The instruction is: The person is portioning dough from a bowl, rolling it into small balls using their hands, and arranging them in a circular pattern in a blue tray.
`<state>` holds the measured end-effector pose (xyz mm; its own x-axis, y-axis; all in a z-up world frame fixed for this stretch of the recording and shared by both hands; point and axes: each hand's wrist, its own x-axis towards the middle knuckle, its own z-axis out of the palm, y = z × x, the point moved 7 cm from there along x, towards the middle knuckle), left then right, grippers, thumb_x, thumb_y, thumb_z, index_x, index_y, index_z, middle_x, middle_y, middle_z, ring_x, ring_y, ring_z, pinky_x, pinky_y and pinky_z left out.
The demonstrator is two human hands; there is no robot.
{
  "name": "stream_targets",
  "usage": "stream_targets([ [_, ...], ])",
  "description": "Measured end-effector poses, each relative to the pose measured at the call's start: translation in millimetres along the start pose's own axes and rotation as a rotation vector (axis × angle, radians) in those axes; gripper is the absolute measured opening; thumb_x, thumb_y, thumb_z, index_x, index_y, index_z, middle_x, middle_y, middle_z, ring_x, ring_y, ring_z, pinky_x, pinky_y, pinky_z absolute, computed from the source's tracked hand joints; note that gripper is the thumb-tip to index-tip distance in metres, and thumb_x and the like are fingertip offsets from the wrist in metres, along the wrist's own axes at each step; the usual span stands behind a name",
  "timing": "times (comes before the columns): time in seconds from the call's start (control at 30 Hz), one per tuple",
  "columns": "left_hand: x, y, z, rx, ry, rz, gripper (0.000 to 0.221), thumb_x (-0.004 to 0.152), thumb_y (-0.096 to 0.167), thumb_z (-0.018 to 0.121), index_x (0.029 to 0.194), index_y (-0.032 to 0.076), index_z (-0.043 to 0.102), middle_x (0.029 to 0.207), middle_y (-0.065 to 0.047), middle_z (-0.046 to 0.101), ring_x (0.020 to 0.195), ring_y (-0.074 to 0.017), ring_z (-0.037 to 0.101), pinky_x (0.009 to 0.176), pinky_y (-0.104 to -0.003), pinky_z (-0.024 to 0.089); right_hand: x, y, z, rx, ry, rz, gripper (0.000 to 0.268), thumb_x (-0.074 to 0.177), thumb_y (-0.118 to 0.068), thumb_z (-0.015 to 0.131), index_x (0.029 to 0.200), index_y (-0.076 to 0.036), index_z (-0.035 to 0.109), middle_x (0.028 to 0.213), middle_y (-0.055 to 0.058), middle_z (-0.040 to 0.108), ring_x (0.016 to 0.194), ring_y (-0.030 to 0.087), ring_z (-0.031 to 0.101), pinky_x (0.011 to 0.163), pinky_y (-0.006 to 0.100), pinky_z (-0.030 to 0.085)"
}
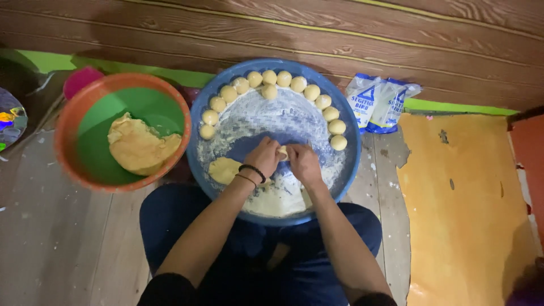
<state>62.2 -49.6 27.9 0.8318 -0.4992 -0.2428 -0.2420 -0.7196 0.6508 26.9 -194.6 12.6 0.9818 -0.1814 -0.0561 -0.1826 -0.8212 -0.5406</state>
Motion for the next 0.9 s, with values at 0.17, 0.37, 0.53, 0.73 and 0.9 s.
stream_targets([
  [0.17,-14,-5,-1,-0.152,-0.039,-0.028,0.022,0.104,0.021,0.052,0.110,0.002,0.062,0.101,-0.012,0.058,0.085,-0.0295,0.069,0.070,-0.043,0.061,-18,-42,-32,0.094,0.020,0.107,0.040,0.105,-0.044,0.050,0.109,-0.015,0.076,0.098,0.018,0.072,0.105,0.043,0.069,0.089,0.052,0.056],
  [0.37,-10,-11,3,-0.117,-0.039,-0.045,0.017,0.104,0.015,0.054,0.109,0.002,0.063,0.102,-0.016,0.063,0.093,-0.0346,0.069,0.074,-0.044,0.062,-4,-37,10,0.552,-0.197,0.261,0.061,0.106,-0.056,0.042,0.070,-0.013,0.067,0.064,0.014,0.063,0.071,0.035,0.064,0.070,0.048,0.051],
  [0.53,-36,7,-26,-0.153,-0.158,-0.017,0.021,0.101,0.013,0.058,0.112,-0.003,0.065,0.112,-0.023,0.066,0.104,-0.0400,0.068,0.083,-0.050,0.061,23,-27,38,0.528,-0.217,0.302,0.063,0.104,-0.050,0.049,0.055,-0.012,0.064,0.056,0.014,0.063,0.064,0.036,0.066,0.069,0.046,0.051],
  [0.73,-21,-20,-1,-0.182,-0.027,0.052,0.027,0.098,0.006,0.055,0.120,-0.008,0.059,0.121,-0.033,0.056,0.119,-0.0507,0.056,0.094,-0.054,0.057,39,-20,57,0.418,-0.249,0.487,0.056,0.097,-0.055,0.052,0.073,-0.010,0.076,0.084,0.017,0.076,0.096,0.039,0.073,0.087,0.051,0.055],
  [0.9,-13,-24,-8,-0.318,0.053,0.000,0.027,0.098,0.021,0.061,0.111,-0.002,0.064,0.113,-0.026,0.057,0.109,-0.0472,0.061,0.086,-0.048,0.060,52,-28,52,0.351,-0.249,0.494,0.056,0.095,-0.051,0.047,0.078,-0.008,0.079,0.099,0.021,0.077,0.111,0.045,0.068,0.101,0.053,0.052],
])
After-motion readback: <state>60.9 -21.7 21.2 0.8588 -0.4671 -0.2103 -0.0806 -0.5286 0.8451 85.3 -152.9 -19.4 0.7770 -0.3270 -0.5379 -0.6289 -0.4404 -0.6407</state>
